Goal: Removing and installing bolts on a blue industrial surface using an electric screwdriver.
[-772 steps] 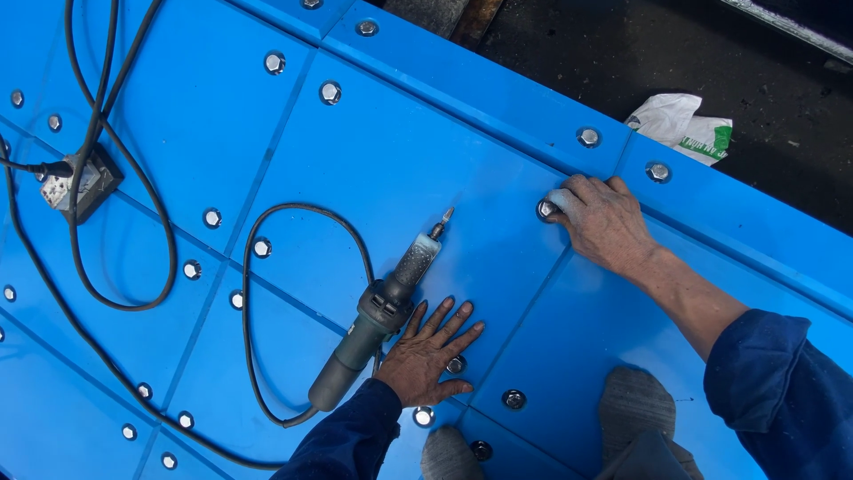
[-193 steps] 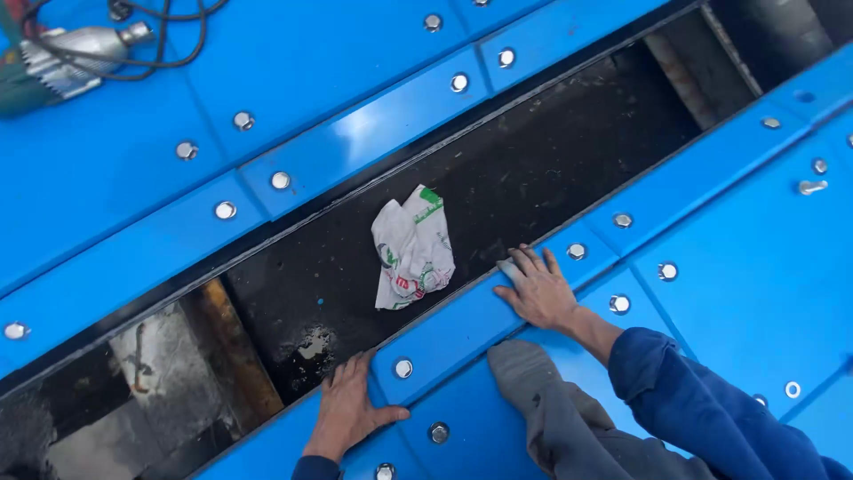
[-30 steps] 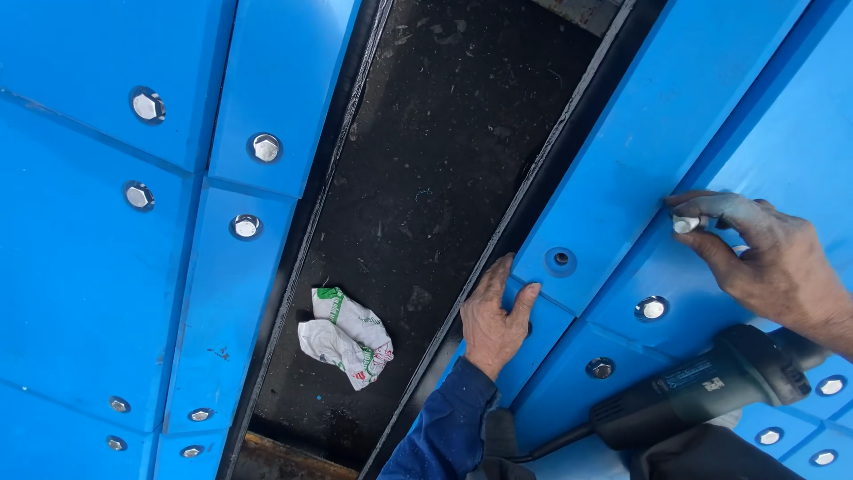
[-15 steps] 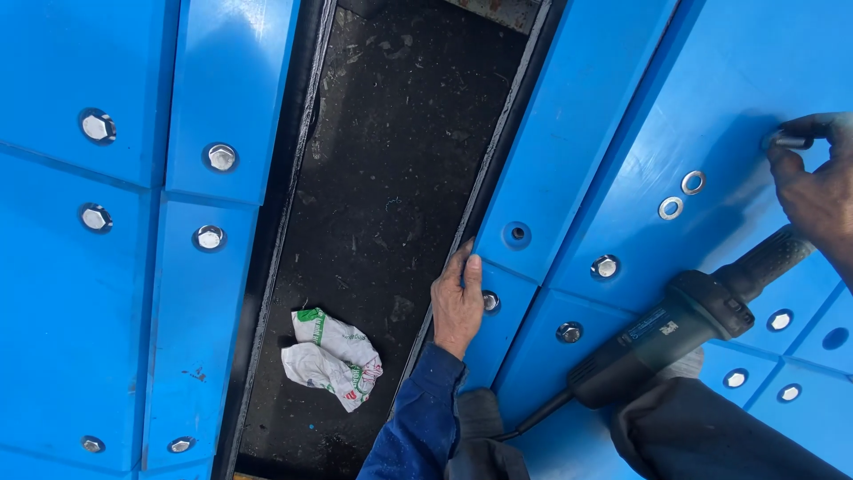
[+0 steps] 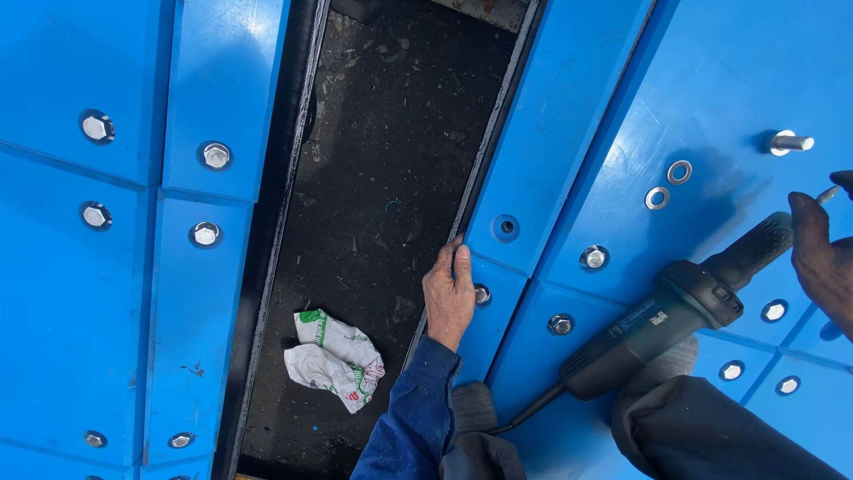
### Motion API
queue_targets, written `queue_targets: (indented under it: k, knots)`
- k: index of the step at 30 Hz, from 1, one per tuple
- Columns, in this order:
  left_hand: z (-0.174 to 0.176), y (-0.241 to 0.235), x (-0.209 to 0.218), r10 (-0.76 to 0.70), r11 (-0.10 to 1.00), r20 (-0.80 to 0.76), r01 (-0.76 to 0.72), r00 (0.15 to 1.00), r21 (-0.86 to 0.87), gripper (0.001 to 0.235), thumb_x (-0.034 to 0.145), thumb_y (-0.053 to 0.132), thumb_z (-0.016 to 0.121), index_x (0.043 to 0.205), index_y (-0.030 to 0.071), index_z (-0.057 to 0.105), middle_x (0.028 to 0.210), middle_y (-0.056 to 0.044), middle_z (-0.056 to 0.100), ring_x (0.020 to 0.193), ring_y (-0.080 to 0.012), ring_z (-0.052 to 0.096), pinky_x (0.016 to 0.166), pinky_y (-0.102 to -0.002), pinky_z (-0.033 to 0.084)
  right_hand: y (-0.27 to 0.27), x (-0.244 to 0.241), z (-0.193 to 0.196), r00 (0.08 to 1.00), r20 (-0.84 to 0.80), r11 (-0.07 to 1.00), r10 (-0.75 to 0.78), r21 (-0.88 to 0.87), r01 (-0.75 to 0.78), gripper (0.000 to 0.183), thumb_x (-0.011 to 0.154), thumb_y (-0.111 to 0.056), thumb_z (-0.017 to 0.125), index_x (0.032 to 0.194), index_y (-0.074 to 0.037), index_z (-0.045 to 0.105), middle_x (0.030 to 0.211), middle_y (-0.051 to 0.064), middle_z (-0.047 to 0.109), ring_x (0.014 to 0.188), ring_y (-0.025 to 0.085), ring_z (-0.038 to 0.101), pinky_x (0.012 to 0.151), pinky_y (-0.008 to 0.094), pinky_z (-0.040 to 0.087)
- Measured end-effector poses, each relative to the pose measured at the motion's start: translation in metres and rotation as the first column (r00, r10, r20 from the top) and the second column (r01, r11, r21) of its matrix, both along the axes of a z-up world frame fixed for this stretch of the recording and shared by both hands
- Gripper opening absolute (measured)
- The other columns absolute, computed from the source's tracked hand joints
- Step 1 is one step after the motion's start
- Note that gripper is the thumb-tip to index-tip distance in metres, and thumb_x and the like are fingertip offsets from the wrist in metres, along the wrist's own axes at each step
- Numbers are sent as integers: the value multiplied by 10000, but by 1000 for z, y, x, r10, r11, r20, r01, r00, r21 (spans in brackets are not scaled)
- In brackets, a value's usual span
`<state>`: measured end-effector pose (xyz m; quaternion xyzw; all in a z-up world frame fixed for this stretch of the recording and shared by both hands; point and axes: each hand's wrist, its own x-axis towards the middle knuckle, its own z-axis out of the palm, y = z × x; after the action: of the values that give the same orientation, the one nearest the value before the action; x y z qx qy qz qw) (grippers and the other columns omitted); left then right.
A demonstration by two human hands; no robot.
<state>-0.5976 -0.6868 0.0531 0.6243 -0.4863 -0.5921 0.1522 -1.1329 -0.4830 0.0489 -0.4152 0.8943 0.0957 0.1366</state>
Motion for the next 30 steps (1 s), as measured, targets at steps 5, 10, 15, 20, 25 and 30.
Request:
queue_targets:
  k: [5, 10, 15, 20, 25, 30]
  knots:
    - [-6, 2, -1, 45, 992, -20, -47, 999, -121, 449, 1074, 400, 470, 1254, 43, 675, 689, -48, 671, 541, -90, 598, 491, -280, 514, 9, 67, 60, 963, -56, 955, -264, 128, 269, 569, 1171, -477, 436, 1255, 44, 649, 730, 252, 606, 605, 338, 644, 509, 445, 513]
    - [-5, 1, -2, 44, 990, -5, -44, 999, -133, 424, 1055, 389, 492, 1240, 58, 681, 673, -30, 663, 516, -85, 589, 475, -279, 510, -24, 122, 110, 917, 218, 926, -335, -102, 363, 731, 1165, -542, 503, 1335, 169, 510, 944, 318, 621, 867, 417, 698, 659, 515, 598]
    - [-10, 2, 3, 55, 989, 33, -50, 998, -142, 426, 1065, 395, 503, 1219, 48, 697, 653, -18, 657, 529, -80, 598, 513, -267, 528, -47, 149, 119, 746, 545, 861, -382, -84, 502, 828, 1116, -544, 550, 1363, 236, 428, 1043, 370, 617, 972, 459, 707, 803, 570, 619]
    - [-11, -2, 22, 102, 986, -200, -73, 974, 148, 616, 1109, 519, 412, 1132, 2, 747, 757, -23, 670, 727, -87, 645, 733, -262, 573, -70, 173, 124, 607, 606, 785, -514, 46, 618, 873, 1055, -547, 524, 1514, 156, 287, 1333, 396, 501, 1260, 496, 575, 981, 603, 534]
    - [16, 1, 16, 38, 982, -57, -26, 998, 187, 634, 1081, 539, 359, 1289, 41, 694, 950, -139, 708, 885, -234, 668, 828, -359, 552, -83, 180, 124, 543, 654, 766, -527, 88, 637, 888, 1033, -581, 506, 1548, 101, 265, 1366, 371, 477, 1301, 479, 536, 1066, 629, 463]
    - [24, -7, 14, -23, 984, -2, 23, 1000, 177, 628, 1039, 533, 339, 1417, 96, 586, 1130, -176, 751, 1040, -286, 738, 925, -378, 586, -86, 178, 113, 517, 703, 767, -488, 63, 639, 864, 1064, -571, 517, 1565, 81, 251, 1424, 330, 422, 1376, 442, 448, 1149, 621, 341]
